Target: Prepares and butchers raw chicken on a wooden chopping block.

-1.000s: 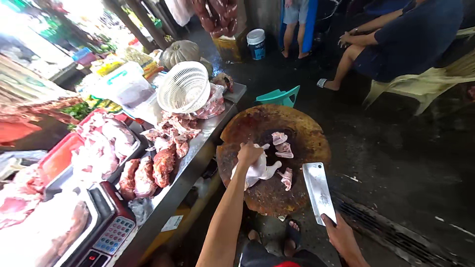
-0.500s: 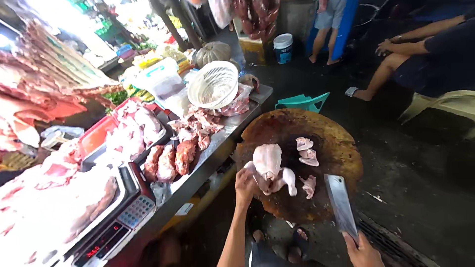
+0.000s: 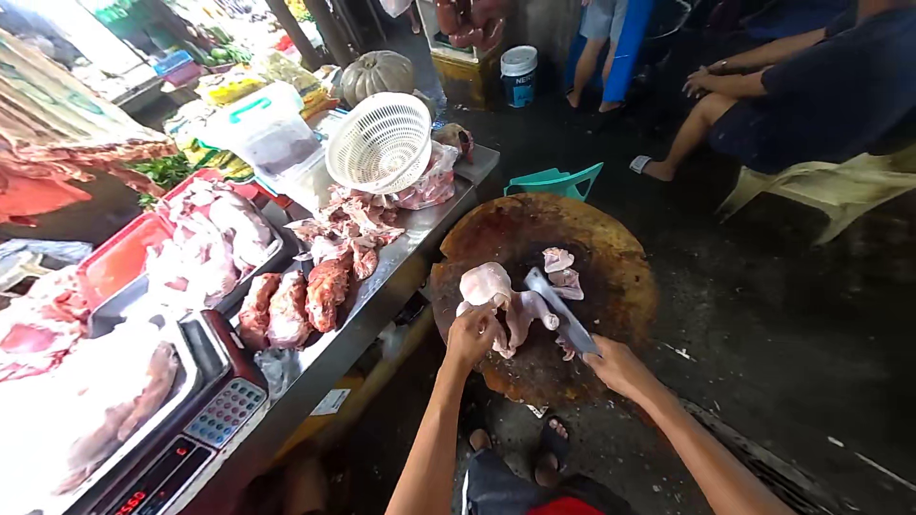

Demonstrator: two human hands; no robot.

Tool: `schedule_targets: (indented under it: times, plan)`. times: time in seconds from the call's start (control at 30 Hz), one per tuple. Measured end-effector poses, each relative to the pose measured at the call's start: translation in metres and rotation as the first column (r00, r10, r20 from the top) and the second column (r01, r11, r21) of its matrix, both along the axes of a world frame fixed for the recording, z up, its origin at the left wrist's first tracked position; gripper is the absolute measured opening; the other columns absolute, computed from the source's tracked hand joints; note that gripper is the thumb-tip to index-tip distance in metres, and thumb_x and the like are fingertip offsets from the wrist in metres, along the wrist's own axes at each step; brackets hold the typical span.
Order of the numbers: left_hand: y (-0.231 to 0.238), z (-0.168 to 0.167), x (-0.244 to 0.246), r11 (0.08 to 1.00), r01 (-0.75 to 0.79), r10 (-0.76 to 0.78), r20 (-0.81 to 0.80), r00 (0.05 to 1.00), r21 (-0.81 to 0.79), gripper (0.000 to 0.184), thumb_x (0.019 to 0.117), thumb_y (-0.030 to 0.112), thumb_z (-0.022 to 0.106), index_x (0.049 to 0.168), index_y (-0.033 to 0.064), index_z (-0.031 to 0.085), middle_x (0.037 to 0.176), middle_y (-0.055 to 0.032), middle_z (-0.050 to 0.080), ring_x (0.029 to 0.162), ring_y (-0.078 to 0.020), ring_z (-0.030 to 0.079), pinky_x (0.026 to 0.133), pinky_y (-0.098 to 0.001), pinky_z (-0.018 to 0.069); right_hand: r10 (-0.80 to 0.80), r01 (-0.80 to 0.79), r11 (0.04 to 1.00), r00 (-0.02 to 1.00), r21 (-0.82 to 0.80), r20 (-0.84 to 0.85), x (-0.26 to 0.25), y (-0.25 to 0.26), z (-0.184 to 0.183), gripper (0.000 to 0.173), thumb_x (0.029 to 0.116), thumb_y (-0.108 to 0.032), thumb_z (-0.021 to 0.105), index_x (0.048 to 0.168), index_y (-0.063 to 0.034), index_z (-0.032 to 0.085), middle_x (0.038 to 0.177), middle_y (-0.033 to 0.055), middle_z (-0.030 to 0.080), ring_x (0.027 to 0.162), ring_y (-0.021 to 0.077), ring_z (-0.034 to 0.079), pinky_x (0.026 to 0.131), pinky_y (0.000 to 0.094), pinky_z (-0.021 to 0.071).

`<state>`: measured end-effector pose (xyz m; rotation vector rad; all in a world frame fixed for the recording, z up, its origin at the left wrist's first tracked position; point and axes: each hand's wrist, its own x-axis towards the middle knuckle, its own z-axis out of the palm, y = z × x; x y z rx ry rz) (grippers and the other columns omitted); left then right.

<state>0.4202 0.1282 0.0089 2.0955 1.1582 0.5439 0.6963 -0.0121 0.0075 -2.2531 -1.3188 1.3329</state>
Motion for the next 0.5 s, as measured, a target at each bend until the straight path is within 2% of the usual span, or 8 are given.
schedule_targets:
  times: [0.03,0.1,0.13,0.2,0.3,0.37,0.43,0.5]
  plan:
    - [-0.001,0.012,0.011,0.999,0.039,-0.041,-0.086,0.995,-0.025,0.043,0.0971,0.022,0.055,0.137,0.0134,0.067,0.115,-0.0116,0.073,0.104,-0.0245,0.07,0.094,-0.0481,0.0552,0.06,-0.06,0.998,0.998,-0.015,0.006,0.0,0.005,0.001,0.034,0.1046,-0.024,0.057,0.134,-0.0075,0.062,0.113,0.0213,0.07,0.1,0.0369,0.07,0.091,0.0592,0.0537]
    - [-0.011,0.028,0.033,0.991,0.119,-0.131,-0.246,0.96,-0.06,0.048,0.0968,0.032,0.059,0.143,0.0232,0.063,0.127,-0.0125,0.07,0.12,-0.0315,0.064,0.098,-0.0562,0.0527,0.139,-0.138,0.989,0.99,-0.055,0.006,-0.007,0.002,0.004,0.031,0.105,-0.026,0.056,0.129,-0.0078,0.063,0.107,0.0203,0.07,0.096,0.0363,0.07,0.087,0.0584,0.0544]
    - [-0.017,0.031,0.042,0.986,0.151,-0.168,-0.33,0.929,-0.075,0.048,0.0968,0.039,0.061,0.143,0.0268,0.063,0.129,-0.0129,0.068,0.124,-0.0344,0.061,0.097,-0.0585,0.0525,0.147,-0.147,0.986,0.989,-0.075,0.004,-0.013,-0.002,0.007,0.03,0.1052,-0.027,0.055,0.128,-0.0081,0.063,0.106,0.0198,0.07,0.095,0.0358,0.07,0.087,0.0578,0.0547]
    - [-0.03,0.033,0.052,0.972,0.195,-0.233,-0.472,0.85,-0.128,0.046,0.0972,0.049,0.06,0.138,0.0284,0.066,0.127,-0.0139,0.066,0.126,-0.0375,0.058,0.092,-0.0592,0.053,0.101,-0.104,0.991,0.994,-0.088,-0.029,-0.024,-0.008,0.008,0.029,0.105,-0.025,0.055,0.127,-0.0078,0.063,0.101,0.0192,0.07,0.084,0.0333,0.07,0.079,0.0547,0.0566]
    - [-0.052,0.019,0.05,0.955,0.253,-0.296,-0.566,0.77,-0.155,0.032,0.0996,0.034,0.055,0.121,0.018,0.073,0.118,-0.0187,0.069,0.122,-0.0432,0.059,0.085,-0.0612,0.0532,-0.007,0.002,0.998,0.998,-0.07,-0.061,-0.029,-0.018,-0.003,0.029,0.1047,-0.025,0.058,0.127,-0.008,0.063,0.098,0.0187,0.069,0.076,0.0312,0.069,0.073,0.0525,0.0577]
    - [-0.065,0.007,0.044,0.952,0.259,-0.304,-0.599,0.741,-0.163,0.027,0.1002,0.026,0.051,0.112,0.0127,0.072,0.113,-0.0188,0.07,0.121,-0.0433,0.06,0.082,-0.0609,0.0544,-0.065,0.065,0.998,0.998,-0.008,-0.027,-0.027,-0.027,-0.008,0.031,0.1043,-0.029,0.06,0.125,-0.0073,0.066,0.098,0.0193,0.071,0.081,0.0333,0.07,0.079,0.0563,0.0566]
    - [-0.072,0.0,0.037,0.96,0.24,-0.278,-0.613,0.74,-0.146,0.026,0.0991,0.023,0.051,0.111,0.0113,0.072,0.111,-0.0179,0.07,0.119,-0.0419,0.061,0.078,-0.0586,0.0548,-0.134,0.138,0.981,0.99,0.136,-0.044,-0.03,-0.029,-0.006,0.033,0.1028,-0.031,0.063,0.121,-0.0043,0.068,0.09,0.0187,0.07,0.074,0.0321,0.069,0.075,0.0559,0.0567]
    - [-0.079,-0.008,0.032,0.968,0.238,-0.239,-0.608,0.757,-0.084,0.026,0.0971,0.02,0.054,0.112,0.0123,0.073,0.112,-0.0164,0.07,0.117,-0.04,0.062,0.077,-0.0561,0.0554,-0.162,0.19,0.961,0.976,0.202,-0.148,-0.035,-0.014,0.005,0.036,0.1008,-0.033,0.067,0.119,-0.0016,0.068,0.082,0.0156,0.069,0.064,0.0265,0.066,0.067,0.0495,0.0579]
